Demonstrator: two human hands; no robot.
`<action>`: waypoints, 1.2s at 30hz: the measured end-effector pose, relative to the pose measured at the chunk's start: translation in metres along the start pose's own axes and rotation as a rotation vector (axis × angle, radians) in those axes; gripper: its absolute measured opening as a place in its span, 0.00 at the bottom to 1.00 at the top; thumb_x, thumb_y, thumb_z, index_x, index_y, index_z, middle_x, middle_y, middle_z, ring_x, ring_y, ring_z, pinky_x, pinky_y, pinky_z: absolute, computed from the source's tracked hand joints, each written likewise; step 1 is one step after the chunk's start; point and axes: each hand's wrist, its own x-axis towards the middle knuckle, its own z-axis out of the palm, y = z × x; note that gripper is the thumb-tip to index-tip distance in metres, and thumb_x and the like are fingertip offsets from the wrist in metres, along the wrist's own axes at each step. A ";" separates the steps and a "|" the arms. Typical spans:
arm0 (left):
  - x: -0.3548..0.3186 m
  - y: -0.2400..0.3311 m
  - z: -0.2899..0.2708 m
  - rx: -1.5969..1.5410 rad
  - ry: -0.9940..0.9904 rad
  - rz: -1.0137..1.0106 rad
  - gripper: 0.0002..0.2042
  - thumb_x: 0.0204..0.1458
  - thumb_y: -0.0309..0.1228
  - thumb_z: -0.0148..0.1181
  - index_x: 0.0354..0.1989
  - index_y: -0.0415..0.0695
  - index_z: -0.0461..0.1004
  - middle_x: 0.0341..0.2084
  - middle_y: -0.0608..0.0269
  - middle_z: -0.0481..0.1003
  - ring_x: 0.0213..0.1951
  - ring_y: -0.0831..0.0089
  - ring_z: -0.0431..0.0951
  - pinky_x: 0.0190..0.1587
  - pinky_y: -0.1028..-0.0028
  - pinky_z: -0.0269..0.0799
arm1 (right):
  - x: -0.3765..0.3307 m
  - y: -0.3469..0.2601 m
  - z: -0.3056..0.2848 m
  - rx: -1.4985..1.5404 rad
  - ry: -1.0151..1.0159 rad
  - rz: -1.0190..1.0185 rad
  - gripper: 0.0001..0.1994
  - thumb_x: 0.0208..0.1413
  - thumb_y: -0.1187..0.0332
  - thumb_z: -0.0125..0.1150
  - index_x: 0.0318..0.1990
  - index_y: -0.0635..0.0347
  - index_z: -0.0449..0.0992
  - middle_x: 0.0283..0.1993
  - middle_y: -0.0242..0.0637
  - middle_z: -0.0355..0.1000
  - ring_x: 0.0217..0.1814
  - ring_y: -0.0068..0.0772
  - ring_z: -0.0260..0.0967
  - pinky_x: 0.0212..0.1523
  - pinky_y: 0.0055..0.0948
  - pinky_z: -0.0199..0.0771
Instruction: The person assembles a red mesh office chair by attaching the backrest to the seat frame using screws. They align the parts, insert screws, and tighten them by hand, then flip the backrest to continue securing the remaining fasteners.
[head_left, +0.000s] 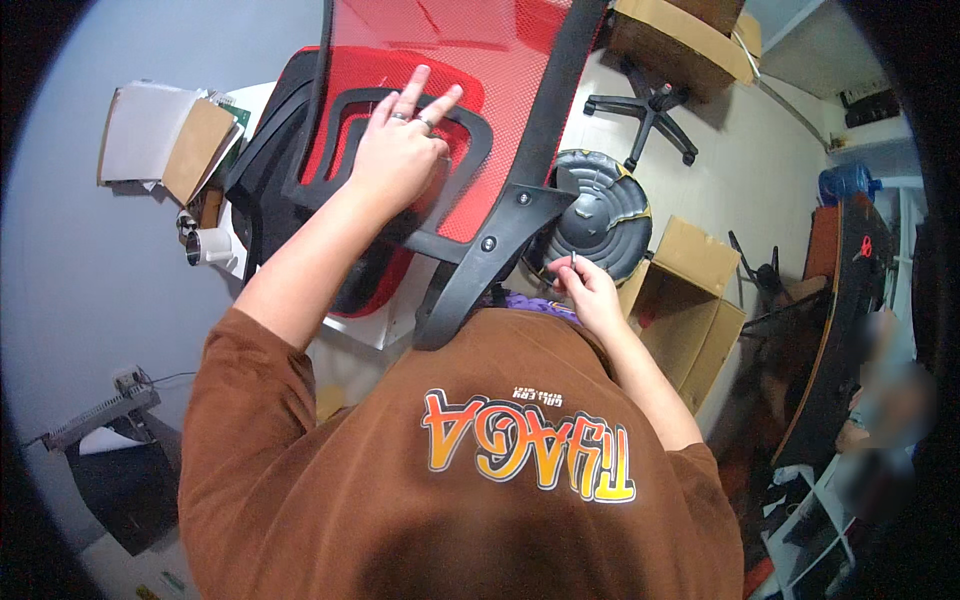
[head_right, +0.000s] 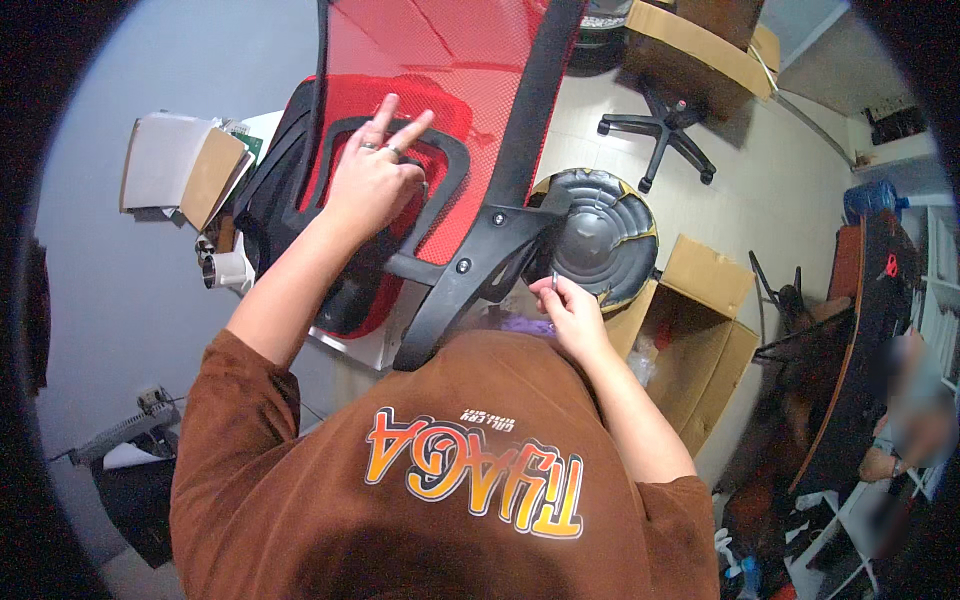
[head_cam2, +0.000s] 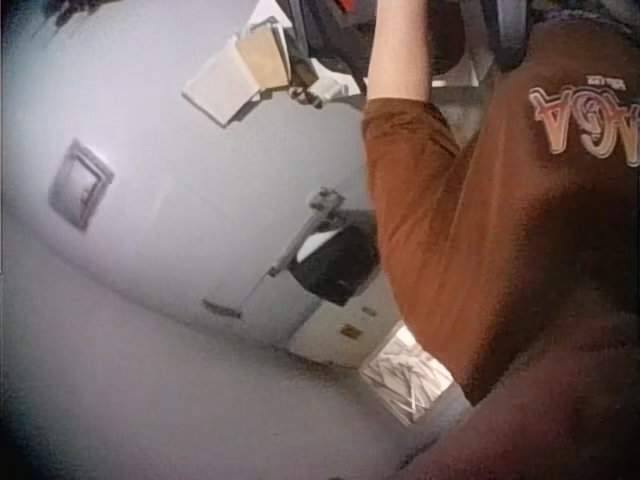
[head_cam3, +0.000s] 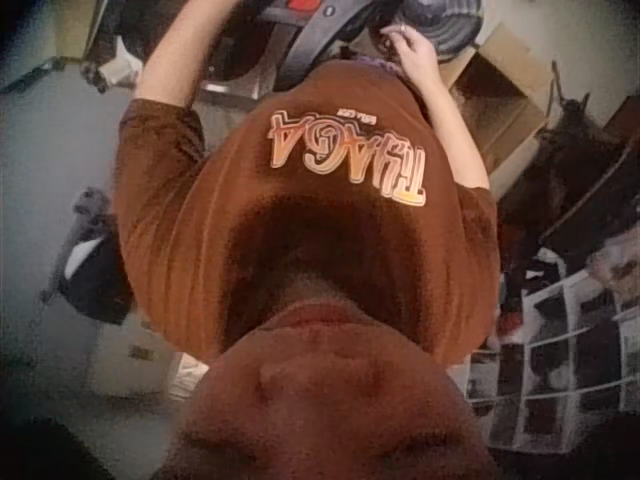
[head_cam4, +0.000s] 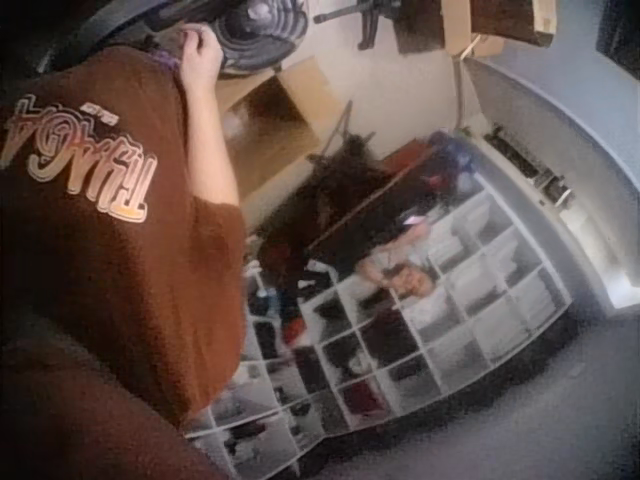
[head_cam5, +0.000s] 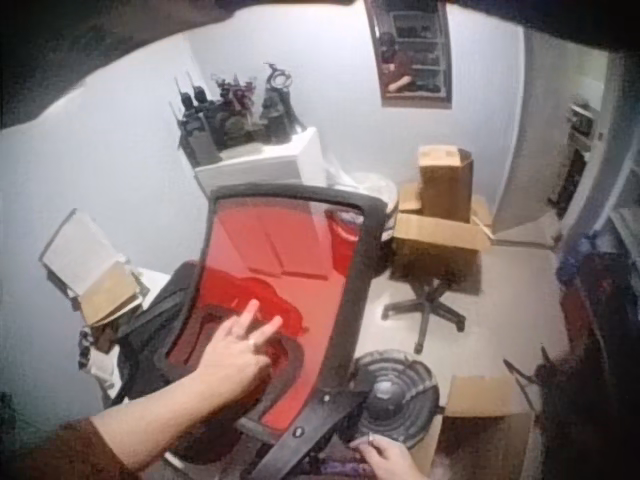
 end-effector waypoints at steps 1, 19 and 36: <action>-0.004 -0.003 -0.003 -0.057 0.108 -0.044 0.04 0.32 0.36 0.66 0.20 0.55 0.80 0.58 0.69 0.64 0.64 0.52 0.51 0.59 0.57 0.57 | 0.002 -0.001 0.000 0.179 -0.008 0.108 0.08 0.59 0.69 0.48 0.38 0.62 0.74 0.28 0.30 0.69 0.30 0.25 0.65 0.33 0.23 0.66; -0.203 -0.164 0.121 -0.724 0.057 -1.159 0.15 0.45 0.41 0.61 0.34 0.43 0.79 0.30 0.52 0.77 0.35 0.62 0.78 0.41 0.69 0.70 | 0.011 -0.069 0.063 0.722 0.194 0.295 0.11 0.61 0.53 0.43 0.33 0.47 0.66 0.35 0.27 0.65 0.40 0.31 0.63 0.36 0.36 0.70; -0.117 -0.170 0.129 -1.415 -0.243 -1.114 0.28 0.53 0.52 0.47 0.50 0.40 0.71 0.43 0.54 0.74 0.45 0.59 0.74 0.44 0.66 0.69 | 0.010 -0.073 0.070 0.461 0.461 0.181 0.07 0.53 0.71 0.56 0.34 0.51 0.63 0.34 0.31 0.69 0.33 0.27 0.69 0.32 0.28 0.74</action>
